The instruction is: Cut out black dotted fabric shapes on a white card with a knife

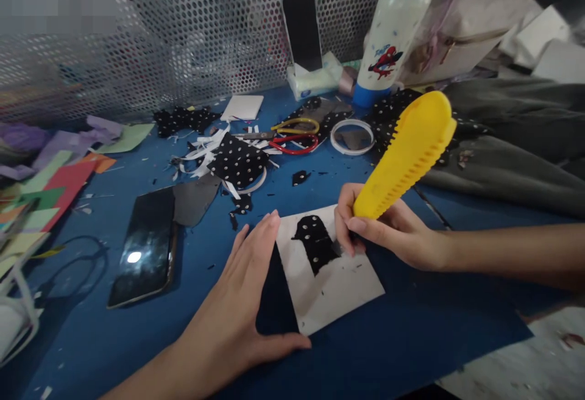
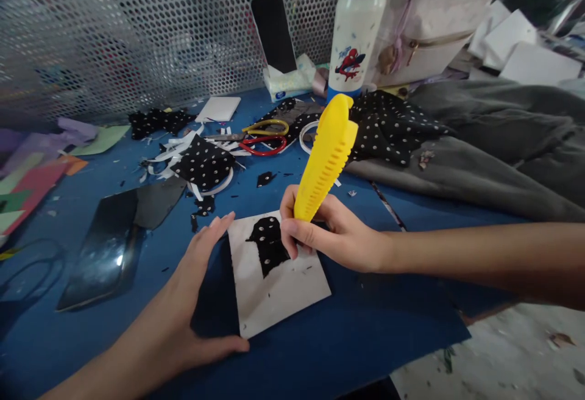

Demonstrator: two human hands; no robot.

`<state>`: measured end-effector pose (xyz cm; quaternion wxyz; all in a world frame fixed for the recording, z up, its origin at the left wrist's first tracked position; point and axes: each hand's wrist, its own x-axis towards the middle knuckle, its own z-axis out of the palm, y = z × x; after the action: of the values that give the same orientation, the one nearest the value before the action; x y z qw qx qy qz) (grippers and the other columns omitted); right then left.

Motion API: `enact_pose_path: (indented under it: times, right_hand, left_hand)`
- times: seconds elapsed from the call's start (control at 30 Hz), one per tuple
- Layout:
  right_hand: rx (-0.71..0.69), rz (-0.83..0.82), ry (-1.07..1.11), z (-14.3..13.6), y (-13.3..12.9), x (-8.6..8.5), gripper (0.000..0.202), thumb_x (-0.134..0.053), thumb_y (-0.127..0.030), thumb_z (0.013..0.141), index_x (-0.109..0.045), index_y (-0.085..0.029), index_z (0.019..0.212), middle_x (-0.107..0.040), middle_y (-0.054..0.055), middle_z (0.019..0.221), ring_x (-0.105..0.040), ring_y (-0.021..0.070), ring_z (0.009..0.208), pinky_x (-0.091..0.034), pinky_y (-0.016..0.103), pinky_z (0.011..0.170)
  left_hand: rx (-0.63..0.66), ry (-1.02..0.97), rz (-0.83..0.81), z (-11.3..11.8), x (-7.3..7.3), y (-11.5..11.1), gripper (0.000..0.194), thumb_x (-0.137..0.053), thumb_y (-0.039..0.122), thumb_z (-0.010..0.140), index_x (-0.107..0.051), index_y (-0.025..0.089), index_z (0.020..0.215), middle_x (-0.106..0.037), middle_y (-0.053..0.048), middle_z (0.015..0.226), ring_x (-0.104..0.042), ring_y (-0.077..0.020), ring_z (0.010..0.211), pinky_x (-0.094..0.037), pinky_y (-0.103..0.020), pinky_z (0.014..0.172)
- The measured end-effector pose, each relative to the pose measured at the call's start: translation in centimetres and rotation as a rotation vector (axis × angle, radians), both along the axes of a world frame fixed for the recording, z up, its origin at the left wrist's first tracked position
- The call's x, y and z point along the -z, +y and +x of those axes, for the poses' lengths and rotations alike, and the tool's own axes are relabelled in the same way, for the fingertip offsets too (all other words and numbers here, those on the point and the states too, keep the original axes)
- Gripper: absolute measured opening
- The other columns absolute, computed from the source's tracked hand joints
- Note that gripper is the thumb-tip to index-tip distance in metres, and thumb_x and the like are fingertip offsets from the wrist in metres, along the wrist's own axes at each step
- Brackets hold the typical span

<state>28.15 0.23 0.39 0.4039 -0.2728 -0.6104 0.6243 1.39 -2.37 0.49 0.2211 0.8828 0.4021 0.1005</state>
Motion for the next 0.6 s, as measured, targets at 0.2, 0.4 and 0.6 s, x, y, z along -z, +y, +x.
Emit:
enact_pose_path:
  times: [0.2,0.4,0.6]
  right_hand:
    - [-0.005,0.020,0.059,0.12,0.27,0.55,0.014,-0.050,-0.028,0.099,-0.045,-0.019,0.090,-0.058,0.000,0.068,-0.048,0.0099,0.059,-0.036,0.023,0.053]
    - [0.018,0.071,0.014,0.06,0.09,0.35,0.019,-0.051,-0.037,0.097,-0.047,-0.019,0.092,-0.057,0.004,0.085,-0.047,0.0129,0.070,-0.036,0.024,0.052]
    - [0.091,0.381,-0.236,0.32,0.35,-0.05,0.028,-0.041,-0.044,0.101,-0.050,-0.019,0.091,-0.047,0.004,0.088,-0.045,0.0165,0.081,-0.041,0.031,0.068]
  left_hand:
    - [0.011,-0.023,-0.019,-0.08,0.03,0.10,0.125,-0.078,0.058,0.074,0.013,0.029,0.156,-0.007,-0.013,0.164,-0.009,-0.0369,0.149,-0.018,-0.063,0.118]
    - [0.009,-0.046,-0.038,-0.03,0.06,0.27,0.125,-0.079,0.058,0.072,0.012,0.033,0.155,-0.008,-0.010,0.165,-0.012,-0.0380,0.149,-0.019,-0.062,0.118]
    - [0.042,-0.065,-0.030,-0.12,0.11,0.50,0.125,-0.080,0.052,0.074,0.013,0.033,0.155,-0.009,-0.012,0.164,-0.016,-0.0385,0.148,-0.024,-0.063,0.117]
